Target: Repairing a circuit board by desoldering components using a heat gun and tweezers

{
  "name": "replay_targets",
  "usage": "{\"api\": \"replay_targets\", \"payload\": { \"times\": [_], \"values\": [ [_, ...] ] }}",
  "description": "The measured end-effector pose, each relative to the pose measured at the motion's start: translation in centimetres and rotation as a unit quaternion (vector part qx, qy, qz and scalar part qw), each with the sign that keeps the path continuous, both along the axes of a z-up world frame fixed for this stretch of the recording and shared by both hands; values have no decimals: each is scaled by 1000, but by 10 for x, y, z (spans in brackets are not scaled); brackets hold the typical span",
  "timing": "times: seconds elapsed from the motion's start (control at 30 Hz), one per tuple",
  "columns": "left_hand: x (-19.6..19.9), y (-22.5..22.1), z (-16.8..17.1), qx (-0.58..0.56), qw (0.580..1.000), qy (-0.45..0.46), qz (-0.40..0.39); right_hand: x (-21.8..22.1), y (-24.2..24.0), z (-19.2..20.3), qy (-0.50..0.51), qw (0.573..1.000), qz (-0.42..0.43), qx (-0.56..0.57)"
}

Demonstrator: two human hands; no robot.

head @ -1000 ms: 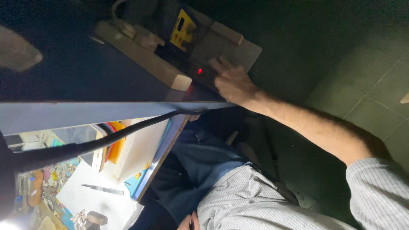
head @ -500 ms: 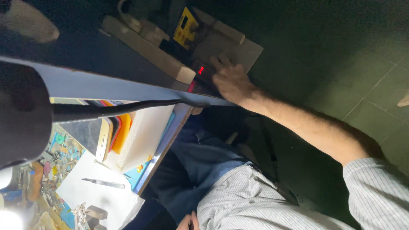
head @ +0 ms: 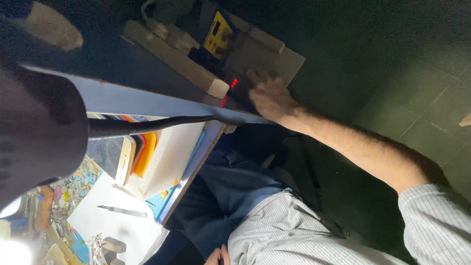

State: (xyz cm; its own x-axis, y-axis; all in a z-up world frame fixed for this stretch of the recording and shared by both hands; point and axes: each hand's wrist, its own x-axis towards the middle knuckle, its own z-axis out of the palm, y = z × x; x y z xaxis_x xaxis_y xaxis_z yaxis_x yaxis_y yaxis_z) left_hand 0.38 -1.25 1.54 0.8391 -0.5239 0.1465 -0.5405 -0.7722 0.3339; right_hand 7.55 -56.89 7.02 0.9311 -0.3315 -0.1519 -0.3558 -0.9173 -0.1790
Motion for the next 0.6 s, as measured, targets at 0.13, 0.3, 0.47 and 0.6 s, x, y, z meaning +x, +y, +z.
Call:
{"api": "replay_targets", "payload": {
  "times": [0.13, 0.3, 0.47, 0.6],
  "values": [
    [-1, 10, -14, -9, 1000, 18, 23, -3, 1, 2, -47, 999, -2, -2],
    [0, 11, -12, 14, 999, 28, 23, 3, 1, -18, -67, 997, -28, 2],
    [3, 18, -27, -8, 1000, 0, 5, -4, -14, -9, -48, 981, -61, 177],
    [3, 5, -2, 2, 1000, 20, 7, -8, -38, 24, -161, 961, -121, 189]
  ]
}}
